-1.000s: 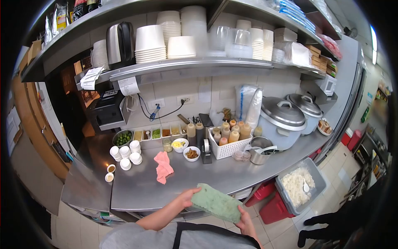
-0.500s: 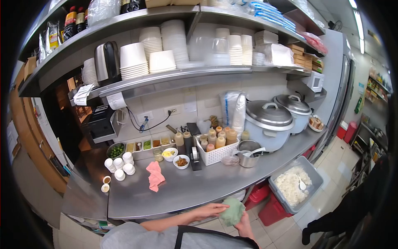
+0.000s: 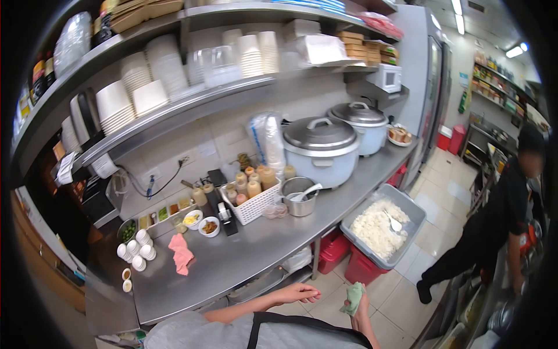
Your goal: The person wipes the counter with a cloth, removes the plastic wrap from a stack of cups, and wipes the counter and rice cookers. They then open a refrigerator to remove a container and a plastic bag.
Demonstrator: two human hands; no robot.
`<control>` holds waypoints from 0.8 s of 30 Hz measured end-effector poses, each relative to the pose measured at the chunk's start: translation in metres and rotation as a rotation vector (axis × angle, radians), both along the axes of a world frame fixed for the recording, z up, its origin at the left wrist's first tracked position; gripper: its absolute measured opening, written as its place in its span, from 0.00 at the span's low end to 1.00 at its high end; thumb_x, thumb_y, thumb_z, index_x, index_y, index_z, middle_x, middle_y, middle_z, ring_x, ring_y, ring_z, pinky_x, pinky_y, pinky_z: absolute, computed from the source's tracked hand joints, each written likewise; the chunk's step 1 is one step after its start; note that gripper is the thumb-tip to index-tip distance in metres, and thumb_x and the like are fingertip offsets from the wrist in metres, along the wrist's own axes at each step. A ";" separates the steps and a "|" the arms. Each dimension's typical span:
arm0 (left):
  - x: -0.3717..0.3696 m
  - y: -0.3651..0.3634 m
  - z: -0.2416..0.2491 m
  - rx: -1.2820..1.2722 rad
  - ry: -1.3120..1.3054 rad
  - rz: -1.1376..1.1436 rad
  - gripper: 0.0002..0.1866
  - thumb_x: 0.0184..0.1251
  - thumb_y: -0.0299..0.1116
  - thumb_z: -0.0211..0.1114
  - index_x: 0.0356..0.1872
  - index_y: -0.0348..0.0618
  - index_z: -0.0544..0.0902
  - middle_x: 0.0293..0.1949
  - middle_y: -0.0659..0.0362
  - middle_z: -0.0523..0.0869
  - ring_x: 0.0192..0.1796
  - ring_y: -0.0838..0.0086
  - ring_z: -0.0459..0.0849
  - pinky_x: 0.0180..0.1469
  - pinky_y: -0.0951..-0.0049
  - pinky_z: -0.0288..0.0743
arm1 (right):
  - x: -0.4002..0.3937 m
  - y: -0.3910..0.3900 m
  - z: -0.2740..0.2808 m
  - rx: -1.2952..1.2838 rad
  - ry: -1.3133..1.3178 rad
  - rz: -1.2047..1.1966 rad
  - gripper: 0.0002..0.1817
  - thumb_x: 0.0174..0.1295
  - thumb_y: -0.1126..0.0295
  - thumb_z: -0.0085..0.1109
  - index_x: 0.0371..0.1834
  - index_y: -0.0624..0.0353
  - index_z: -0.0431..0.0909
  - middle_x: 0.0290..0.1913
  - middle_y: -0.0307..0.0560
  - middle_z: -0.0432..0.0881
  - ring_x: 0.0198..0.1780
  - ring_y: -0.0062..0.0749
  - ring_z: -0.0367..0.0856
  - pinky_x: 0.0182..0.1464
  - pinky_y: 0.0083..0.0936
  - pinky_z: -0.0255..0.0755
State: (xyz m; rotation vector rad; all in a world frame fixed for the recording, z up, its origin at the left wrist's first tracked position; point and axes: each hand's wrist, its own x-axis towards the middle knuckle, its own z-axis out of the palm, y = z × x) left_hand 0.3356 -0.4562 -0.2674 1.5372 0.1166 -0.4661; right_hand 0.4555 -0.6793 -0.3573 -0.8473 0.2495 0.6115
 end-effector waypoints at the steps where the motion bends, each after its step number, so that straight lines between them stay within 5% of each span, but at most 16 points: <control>1: 0.009 -0.003 0.001 0.026 0.005 -0.060 0.24 0.67 0.48 0.52 0.55 0.41 0.72 0.50 0.59 0.79 0.48 0.76 0.78 0.48 0.76 0.70 | 0.003 -0.005 0.002 -0.038 -0.007 -0.030 0.19 0.62 0.47 0.44 0.31 0.50 0.72 0.20 0.38 0.71 0.14 0.27 0.67 0.13 0.23 0.61; 6: 0.061 -0.014 -0.009 0.020 0.030 -0.144 0.24 0.67 0.48 0.51 0.55 0.41 0.72 0.50 0.59 0.79 0.48 0.76 0.78 0.48 0.76 0.71 | 0.026 -0.033 -0.014 -0.043 0.029 -0.087 0.22 0.63 0.47 0.43 0.40 0.56 0.73 0.27 0.43 0.77 0.24 0.33 0.77 0.21 0.29 0.72; 8: 0.083 -0.017 -0.012 0.041 0.054 -0.190 0.24 0.67 0.48 0.51 0.55 0.41 0.72 0.49 0.59 0.79 0.48 0.76 0.78 0.47 0.76 0.71 | 0.036 -0.037 -0.028 0.147 0.087 -0.211 0.25 0.64 0.48 0.43 0.47 0.59 0.71 0.40 0.47 0.78 0.39 0.38 0.79 0.37 0.35 0.76; 9: 0.095 -0.018 -0.015 0.036 0.064 -0.210 0.24 0.67 0.48 0.51 0.55 0.41 0.72 0.49 0.59 0.79 0.48 0.76 0.78 0.47 0.76 0.71 | 0.039 -0.043 -0.032 0.143 0.096 -0.232 0.25 0.64 0.48 0.43 0.47 0.59 0.71 0.40 0.47 0.78 0.39 0.38 0.79 0.37 0.35 0.76; 12: 0.138 -0.019 -0.019 0.041 0.003 -0.269 0.25 0.66 0.50 0.52 0.54 0.41 0.74 0.49 0.59 0.79 0.47 0.76 0.79 0.46 0.77 0.71 | 0.055 -0.067 -0.034 0.235 0.004 -0.299 0.25 0.68 0.54 0.37 0.57 0.62 0.64 0.55 0.50 0.71 0.58 0.40 0.68 0.60 0.42 0.61; 18: 0.219 -0.037 -0.021 -0.014 -0.058 -0.355 0.20 0.67 0.45 0.53 0.50 0.40 0.76 0.44 0.59 0.81 0.43 0.78 0.78 0.42 0.77 0.72 | 0.096 -0.110 -0.014 -0.010 -0.106 -0.401 0.20 0.67 0.64 0.39 0.55 0.67 0.64 0.55 0.53 0.71 0.56 0.38 0.70 0.59 0.36 0.62; 19: 0.231 -0.044 -0.022 -0.008 -0.052 -0.385 0.20 0.67 0.45 0.53 0.50 0.39 0.76 0.44 0.59 0.81 0.43 0.77 0.79 0.43 0.77 0.72 | 0.098 -0.113 0.002 -0.217 -0.138 -0.357 0.20 0.66 0.61 0.42 0.49 0.68 0.70 0.48 0.49 0.76 0.49 0.37 0.74 0.53 0.32 0.65; 22: 0.264 -0.072 -0.031 0.049 0.013 -0.499 0.19 0.67 0.42 0.53 0.50 0.38 0.75 0.44 0.57 0.81 0.44 0.75 0.79 0.46 0.75 0.72 | 0.106 -0.128 0.014 -1.431 -0.458 -0.182 0.22 0.65 0.57 0.43 0.33 0.69 0.74 0.27 0.52 0.78 0.29 0.34 0.75 0.35 0.31 0.66; 24: 0.281 -0.098 -0.038 0.025 0.046 -0.575 0.19 0.67 0.41 0.53 0.50 0.37 0.75 0.45 0.57 0.81 0.45 0.75 0.79 0.46 0.75 0.72 | 0.105 -0.139 0.012 -1.293 -0.505 -0.399 0.19 0.64 0.59 0.44 0.34 0.67 0.72 0.25 0.64 0.75 0.30 0.58 0.75 0.32 0.42 0.66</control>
